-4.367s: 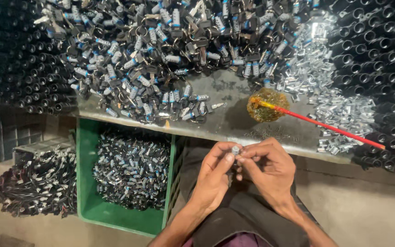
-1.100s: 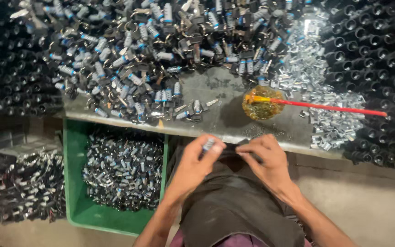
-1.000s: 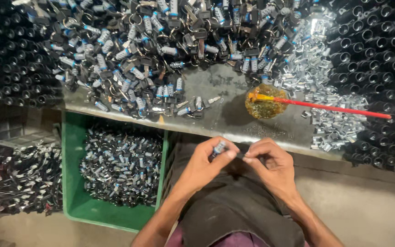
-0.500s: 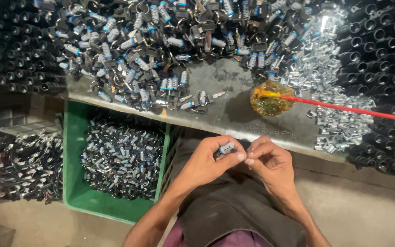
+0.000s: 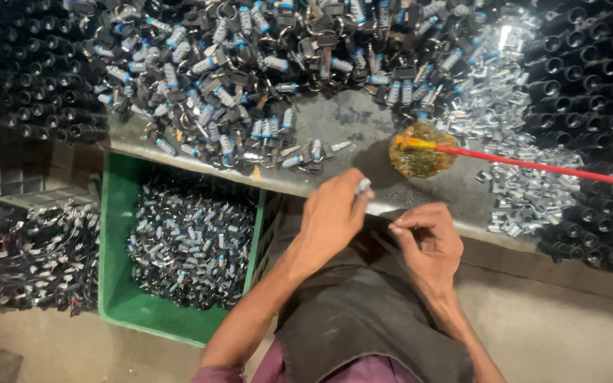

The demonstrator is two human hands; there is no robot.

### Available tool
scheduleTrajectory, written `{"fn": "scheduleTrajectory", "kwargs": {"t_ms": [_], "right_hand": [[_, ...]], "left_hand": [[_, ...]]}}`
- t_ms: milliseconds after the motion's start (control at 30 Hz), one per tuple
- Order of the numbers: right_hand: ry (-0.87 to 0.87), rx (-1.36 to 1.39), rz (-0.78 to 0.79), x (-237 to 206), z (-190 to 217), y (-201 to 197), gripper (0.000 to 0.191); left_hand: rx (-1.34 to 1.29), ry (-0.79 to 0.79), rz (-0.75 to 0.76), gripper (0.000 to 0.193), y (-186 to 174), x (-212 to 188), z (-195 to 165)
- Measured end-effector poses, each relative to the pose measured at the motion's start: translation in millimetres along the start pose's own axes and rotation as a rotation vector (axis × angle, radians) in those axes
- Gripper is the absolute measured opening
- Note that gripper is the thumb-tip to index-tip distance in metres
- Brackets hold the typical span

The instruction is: The person assembles keychains by picking up small cylindrical components and metal rings from a pile, attaching the rings to the components, and placing the finished keychains into a green bin. The person uses a red-handled brush to apply a yellow substance to the components during assembly.

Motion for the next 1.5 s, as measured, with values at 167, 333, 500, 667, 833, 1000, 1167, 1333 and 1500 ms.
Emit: {"fn": "scheduleTrajectory", "kwargs": {"t_ms": [167, 333, 500, 667, 833, 1000, 1167, 1333, 1500], "right_hand": [[0.049, 0.161, -0.038, -2, 4, -4, 0.021], [0.044, 0.272, 0.000, 5, 14, 9, 0.020], [0.023, 0.276, -0.044, 6, 20, 14, 0.017], [0.056, 0.241, -0.049, 2, 18, 11, 0.017], [0.096, 0.332, -0.024, 4, 16, 10, 0.017], [0.239, 0.786, 0.000, 3, 16, 15, 0.028], [0.192, 0.530, -0.008, -3, 13, 14, 0.011], [0.151, 0.373, -0.045, -8, 8, 11, 0.010], [0.154, 0.220, -0.086, -11, 10, 9, 0.014]], "left_hand": [[-0.481, -0.093, 0.184, 0.023, -3, -14, 3], [-1.269, -0.502, 0.526, 0.020, 20, -44, 8], [-1.310, -0.538, 0.522, 0.020, 29, -56, 6], [-1.276, -0.496, 0.529, 0.021, 26, -58, 0], [-1.264, -0.492, 0.540, 0.023, 26, -60, 2], [-1.261, -0.483, 0.542, 0.027, 25, -61, 10], [-1.412, -0.557, 0.499, 0.027, 30, -62, 13], [-1.467, -0.592, 0.466, 0.024, 36, -65, 9], [-1.483, -0.534, 0.464, 0.023, 38, -69, 9]]}}
Point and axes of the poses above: each hand's wrist, its own x-axis towards the middle knuckle, its own y-axis out of the palm, z = x × y, the point moved 3 cm from there along x, towards the middle knuckle, and after that the axes turned 12 degrees about -y, right-handed, at the moved point
